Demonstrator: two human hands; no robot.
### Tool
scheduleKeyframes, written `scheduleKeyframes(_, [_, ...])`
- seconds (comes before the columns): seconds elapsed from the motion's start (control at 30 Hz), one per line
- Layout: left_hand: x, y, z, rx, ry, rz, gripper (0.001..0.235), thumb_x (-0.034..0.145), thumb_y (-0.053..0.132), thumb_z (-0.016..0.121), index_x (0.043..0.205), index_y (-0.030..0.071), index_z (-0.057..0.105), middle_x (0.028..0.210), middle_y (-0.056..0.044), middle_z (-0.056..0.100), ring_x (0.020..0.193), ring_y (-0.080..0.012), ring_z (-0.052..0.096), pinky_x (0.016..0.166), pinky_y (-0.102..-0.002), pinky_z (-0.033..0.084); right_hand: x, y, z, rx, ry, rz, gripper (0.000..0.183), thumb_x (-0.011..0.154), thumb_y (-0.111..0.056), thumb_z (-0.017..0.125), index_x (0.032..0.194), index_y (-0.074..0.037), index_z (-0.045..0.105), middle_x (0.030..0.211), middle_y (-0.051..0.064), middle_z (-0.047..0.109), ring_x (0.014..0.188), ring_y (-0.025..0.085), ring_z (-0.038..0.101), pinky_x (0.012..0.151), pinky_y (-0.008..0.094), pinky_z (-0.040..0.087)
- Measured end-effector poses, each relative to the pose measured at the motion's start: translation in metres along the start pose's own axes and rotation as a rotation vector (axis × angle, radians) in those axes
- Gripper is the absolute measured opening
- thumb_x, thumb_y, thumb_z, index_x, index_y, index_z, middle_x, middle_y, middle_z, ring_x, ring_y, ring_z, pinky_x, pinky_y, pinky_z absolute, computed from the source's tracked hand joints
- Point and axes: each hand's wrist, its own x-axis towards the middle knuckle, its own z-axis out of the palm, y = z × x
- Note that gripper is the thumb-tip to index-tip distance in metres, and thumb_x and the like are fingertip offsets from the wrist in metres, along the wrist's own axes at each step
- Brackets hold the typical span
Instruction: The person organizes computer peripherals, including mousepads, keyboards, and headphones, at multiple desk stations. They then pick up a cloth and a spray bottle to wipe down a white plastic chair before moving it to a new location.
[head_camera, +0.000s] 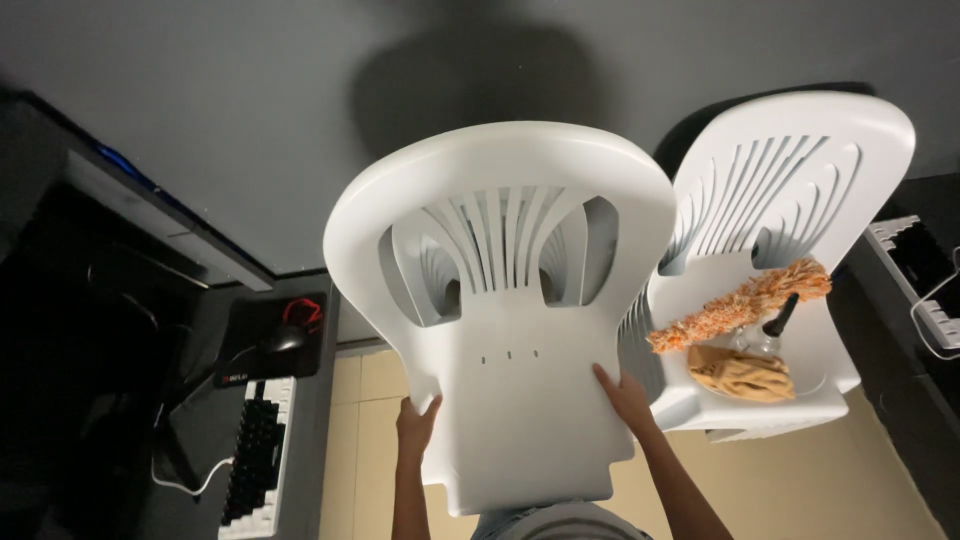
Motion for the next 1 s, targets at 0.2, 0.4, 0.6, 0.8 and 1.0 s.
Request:
scheduleKeyframes(0.2, [-0.053,0.011,-0.013,-0.078,0.016,-0.015,0.071,0.082,0.042,0.077,0.132,-0.005,0.057,0.12,-0.025,0.072,0.106,-0.0344,0.072,0.092,-0.041,0.058,-0.033,0.01,-0.015,0.078,0.035,-0.091,0.085,0.091,-0.076,0.047,0.114,0.003,0.071,0.096,0.021,0.075,0.091,0.034,0.072,0.086,0.043,0.053])
scheduleKeyframes(0.4, [-0.112,0.007,-0.022,-0.089,0.082,0.087,0.066,0.083,0.037,0.079,0.127,-0.007,0.057,0.117,-0.025,0.072,0.104,-0.0348,0.072,0.09,-0.042,0.058,-0.079,0.018,-0.03,0.088,0.046,0.04,0.091,0.091,-0.078,0.046,0.113,0.006,0.073,0.099,0.025,0.076,0.094,0.034,0.072,0.088,0.043,0.054])
scheduleKeyframes(0.6, [-0.16,-0.022,-0.018,-0.037,0.147,0.154,0.068,0.081,0.037,0.081,0.128,-0.006,0.056,0.117,-0.026,0.071,0.107,-0.0382,0.071,0.092,-0.043,0.056,-0.122,0.043,-0.035,0.17,0.074,-0.015,0.092,0.089,-0.08,0.04,0.129,-0.001,0.066,0.106,0.021,0.073,0.096,0.032,0.07,0.087,0.043,0.053])
scheduleKeyframes(0.8, [-0.212,-0.058,-0.012,0.13,0.262,0.145,0.069,0.081,0.038,0.085,0.127,-0.006,0.058,0.119,-0.028,0.069,0.108,-0.0409,0.068,0.095,-0.045,0.054,-0.164,0.051,-0.041,0.167,0.117,0.023,0.093,0.089,-0.077,0.046,0.124,0.005,0.072,0.104,0.025,0.076,0.097,0.035,0.072,0.088,0.046,0.056])
scheduleKeyframes(1.0, [-0.28,-0.055,-0.036,-0.169,0.195,0.009,0.063,0.08,0.029,0.082,0.129,-0.003,0.059,0.118,-0.02,0.072,0.103,-0.0328,0.072,0.088,-0.041,0.059,-0.206,0.077,-0.035,0.115,0.083,0.082,0.087,0.094,-0.073,0.045,0.123,0.005,0.071,0.102,0.026,0.075,0.092,0.033,0.072,0.086,0.046,0.056])
